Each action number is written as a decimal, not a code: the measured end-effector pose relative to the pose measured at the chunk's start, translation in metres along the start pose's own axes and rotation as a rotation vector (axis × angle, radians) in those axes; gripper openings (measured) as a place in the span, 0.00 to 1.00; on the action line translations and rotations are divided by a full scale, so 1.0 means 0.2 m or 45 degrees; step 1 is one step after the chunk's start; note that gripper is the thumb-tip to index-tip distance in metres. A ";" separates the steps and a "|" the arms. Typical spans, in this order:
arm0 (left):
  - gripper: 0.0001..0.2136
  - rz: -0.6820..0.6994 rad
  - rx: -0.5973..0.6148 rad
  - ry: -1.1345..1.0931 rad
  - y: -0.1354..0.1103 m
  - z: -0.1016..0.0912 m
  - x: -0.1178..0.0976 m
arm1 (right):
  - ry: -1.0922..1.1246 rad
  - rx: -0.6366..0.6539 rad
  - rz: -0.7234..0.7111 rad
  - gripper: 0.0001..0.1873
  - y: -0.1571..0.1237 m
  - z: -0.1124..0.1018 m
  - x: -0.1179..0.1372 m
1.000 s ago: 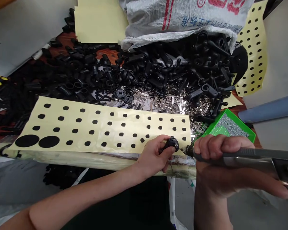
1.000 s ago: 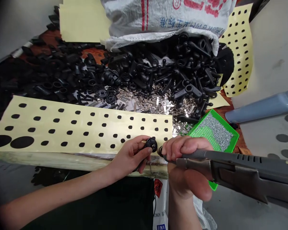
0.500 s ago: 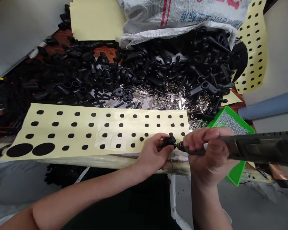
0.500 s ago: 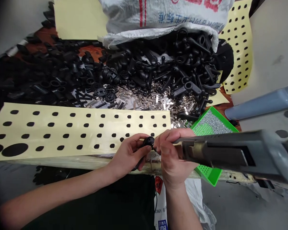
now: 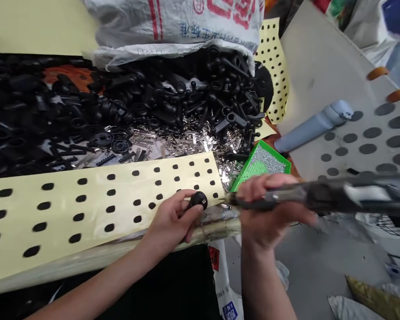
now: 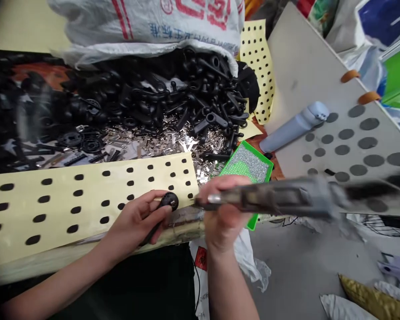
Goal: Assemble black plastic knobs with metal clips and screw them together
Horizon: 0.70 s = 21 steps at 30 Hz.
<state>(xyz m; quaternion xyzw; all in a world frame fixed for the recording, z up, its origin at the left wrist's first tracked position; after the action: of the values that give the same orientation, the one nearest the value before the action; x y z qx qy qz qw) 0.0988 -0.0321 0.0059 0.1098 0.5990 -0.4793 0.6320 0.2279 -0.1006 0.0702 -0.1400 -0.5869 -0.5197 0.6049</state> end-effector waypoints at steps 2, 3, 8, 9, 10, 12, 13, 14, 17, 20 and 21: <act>0.16 0.004 0.022 0.017 0.00 0.00 -0.01 | -0.176 -0.170 -0.233 0.26 0.08 -0.13 0.06; 0.16 0.003 0.028 0.019 0.00 0.00 -0.01 | -0.242 -0.275 -0.331 0.24 0.12 -0.19 0.08; 0.18 -0.009 0.017 0.051 0.00 0.00 0.01 | -0.377 -0.440 -0.258 0.23 0.22 -0.45 0.04; 0.18 -0.007 0.016 0.063 0.00 0.00 0.01 | -0.373 -0.435 -0.233 0.23 0.22 -0.48 0.02; 0.18 -0.004 0.020 0.074 0.00 -0.01 0.02 | -0.368 -0.431 -0.221 0.23 0.22 -0.49 -0.01; 0.19 -0.001 0.031 0.093 0.01 -0.01 0.02 | -0.359 -0.422 -0.203 0.24 0.21 -0.51 -0.04; 0.19 0.000 0.035 0.102 0.01 -0.01 0.02 | -0.355 -0.417 -0.197 0.24 0.21 -0.51 -0.05; 0.19 -0.001 0.039 0.110 0.01 -0.02 0.02 | -0.351 -0.413 -0.191 0.23 0.20 -0.51 -0.06; 0.19 0.000 0.045 0.139 0.00 -0.02 0.02 | -0.341 -0.413 -0.193 0.22 0.20 -0.51 -0.07; 0.18 0.008 0.045 0.157 0.00 -0.02 0.02 | -0.344 -0.414 -0.211 0.22 0.19 -0.51 -0.08; 0.18 0.010 0.045 0.158 0.00 -0.02 0.02 | -0.347 -0.415 -0.218 0.22 0.19 -0.51 -0.08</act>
<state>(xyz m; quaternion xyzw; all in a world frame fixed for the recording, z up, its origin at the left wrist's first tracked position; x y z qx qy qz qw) 0.0954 -0.0317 0.0012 0.1529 0.6279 -0.4796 0.5936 0.3198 -0.1566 0.0454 -0.2543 -0.5812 -0.6334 0.4431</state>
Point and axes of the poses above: each hand's wrist, its own y-axis towards the middle knuckle, its own z-axis out of the palm, x = y × z, the point moved 1 cm from there along y, towards the middle knuckle, and after that the axes turned 1 degree about -y, right-handed, at the moved point
